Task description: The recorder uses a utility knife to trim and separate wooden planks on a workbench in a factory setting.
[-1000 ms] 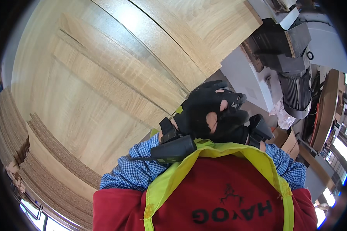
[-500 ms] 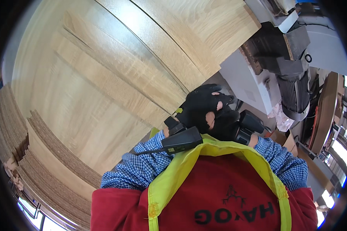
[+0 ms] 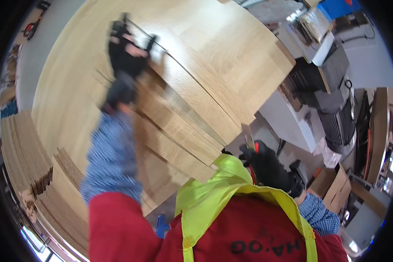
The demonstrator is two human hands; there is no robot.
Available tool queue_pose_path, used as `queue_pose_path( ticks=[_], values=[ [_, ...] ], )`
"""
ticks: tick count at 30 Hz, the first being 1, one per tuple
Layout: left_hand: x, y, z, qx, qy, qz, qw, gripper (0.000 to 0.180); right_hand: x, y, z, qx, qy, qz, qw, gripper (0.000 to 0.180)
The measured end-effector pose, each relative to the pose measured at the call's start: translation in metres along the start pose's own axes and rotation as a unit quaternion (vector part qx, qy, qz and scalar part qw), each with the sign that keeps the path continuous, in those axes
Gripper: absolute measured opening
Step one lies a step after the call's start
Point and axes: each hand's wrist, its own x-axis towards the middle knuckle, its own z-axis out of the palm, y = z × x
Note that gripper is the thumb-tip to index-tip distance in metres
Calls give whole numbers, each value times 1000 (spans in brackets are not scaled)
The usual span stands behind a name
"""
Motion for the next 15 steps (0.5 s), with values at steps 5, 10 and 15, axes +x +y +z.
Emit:
queue_pose_path(
  ticks=[5, 10, 15],
  values=[
    [58, -46, -6, -296, -216, -237, 900, 100, 40, -29, -13, 71, 44, -33, 996, 7],
    [45, -77, 0, -302, -252, -231, 890, 91, 40, -22, -3, 129, 59, 11, 990, 26],
    [27, -101, -1, -290, -216, -185, 914, 100, 31, -11, -27, -148, 92, -25, 984, 26]
  ],
)
